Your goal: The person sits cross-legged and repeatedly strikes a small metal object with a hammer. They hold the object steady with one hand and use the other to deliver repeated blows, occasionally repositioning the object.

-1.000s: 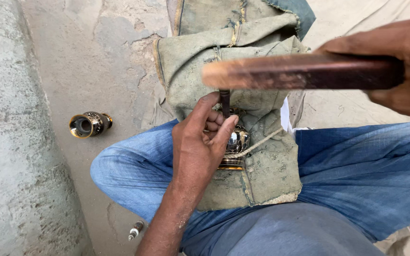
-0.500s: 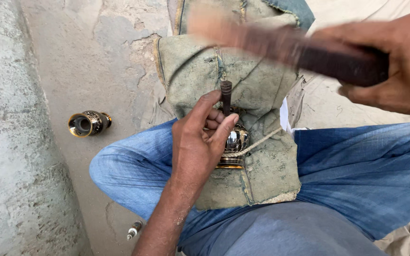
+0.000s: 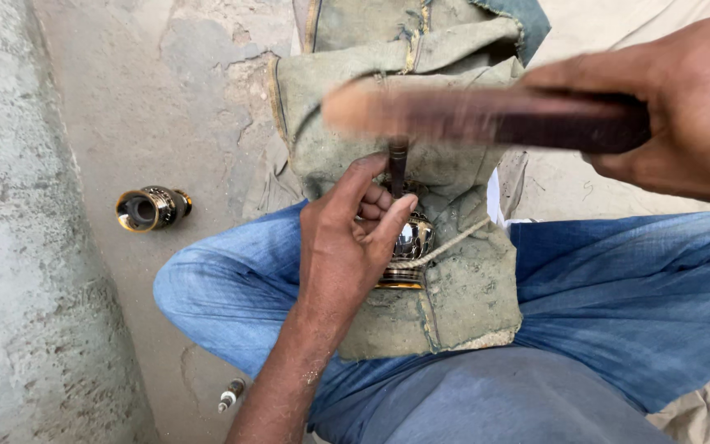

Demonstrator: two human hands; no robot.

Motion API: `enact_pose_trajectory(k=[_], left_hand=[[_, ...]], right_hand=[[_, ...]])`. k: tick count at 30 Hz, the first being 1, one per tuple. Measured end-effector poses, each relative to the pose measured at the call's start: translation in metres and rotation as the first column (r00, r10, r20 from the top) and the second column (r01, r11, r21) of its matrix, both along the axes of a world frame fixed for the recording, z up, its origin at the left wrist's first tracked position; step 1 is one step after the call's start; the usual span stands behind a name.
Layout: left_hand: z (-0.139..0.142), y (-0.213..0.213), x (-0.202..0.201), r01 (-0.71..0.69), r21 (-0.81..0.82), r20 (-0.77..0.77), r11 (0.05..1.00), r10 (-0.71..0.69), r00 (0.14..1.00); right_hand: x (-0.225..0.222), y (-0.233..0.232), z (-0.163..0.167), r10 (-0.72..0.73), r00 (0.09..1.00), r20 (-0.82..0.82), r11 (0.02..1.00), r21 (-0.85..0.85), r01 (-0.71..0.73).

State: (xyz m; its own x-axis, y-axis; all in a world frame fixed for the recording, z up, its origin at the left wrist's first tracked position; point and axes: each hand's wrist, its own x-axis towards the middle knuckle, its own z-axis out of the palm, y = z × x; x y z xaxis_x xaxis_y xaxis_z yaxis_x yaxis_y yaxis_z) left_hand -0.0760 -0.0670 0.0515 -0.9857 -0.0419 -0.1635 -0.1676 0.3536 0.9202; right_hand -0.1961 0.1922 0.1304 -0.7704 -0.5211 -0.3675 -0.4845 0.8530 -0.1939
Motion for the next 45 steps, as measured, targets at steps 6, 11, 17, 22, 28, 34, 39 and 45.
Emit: enact_pose_trajectory(k=[6, 11, 17, 22, 28, 34, 39, 45], left_hand=[[-0.002, -0.002, -0.002, 0.013, 0.043, 0.026, 0.999, -0.014, 1.0], [-0.001, -0.004, -0.002, 0.021, 0.096, -0.031, 0.995, -0.018, 0.999], [-0.002, -0.006, -0.002, 0.051, 0.114, 0.012, 0.992, -0.052, 0.999], [-0.002, -0.01, -0.005, 0.099, 0.07, -0.025, 0.993, -0.098, 0.995], [0.001, -0.014, -0.008, 0.139, 0.062, -0.048, 0.988, -0.136, 0.99], [0.001, -0.018, -0.01, 0.184, 0.114, -0.015, 0.976, -0.183, 0.983], [0.001, -0.019, -0.014, 0.189, 0.163, 0.002, 0.968, -0.192, 0.981], [0.0, -0.022, -0.017, 0.215, 0.163, -0.006, 0.963, -0.217, 0.976]], right_hand=[[-0.005, 0.006, -0.008, 0.074, 0.997, -0.027, 0.983, -0.168, -0.077], [-0.003, 0.01, -0.009, -0.094, 0.996, 0.005, 0.97, -0.227, 0.092], [0.0, 0.008, -0.014, -0.006, 1.0, 0.018, 0.96, -0.278, 0.011], [0.004, 0.003, -0.009, 0.033, 0.999, -0.015, 0.998, -0.047, -0.034], [0.008, 0.001, -0.007, -0.071, 0.995, 0.065, 0.981, -0.177, 0.081], [0.013, -0.006, -0.009, -0.129, 0.991, 0.022, 0.99, -0.055, 0.13], [0.011, -0.018, -0.001, -0.128, 0.992, -0.019, 0.991, -0.029, 0.127], [0.007, -0.028, -0.004, -0.073, 0.994, -0.076, 0.914, -0.404, 0.036]])
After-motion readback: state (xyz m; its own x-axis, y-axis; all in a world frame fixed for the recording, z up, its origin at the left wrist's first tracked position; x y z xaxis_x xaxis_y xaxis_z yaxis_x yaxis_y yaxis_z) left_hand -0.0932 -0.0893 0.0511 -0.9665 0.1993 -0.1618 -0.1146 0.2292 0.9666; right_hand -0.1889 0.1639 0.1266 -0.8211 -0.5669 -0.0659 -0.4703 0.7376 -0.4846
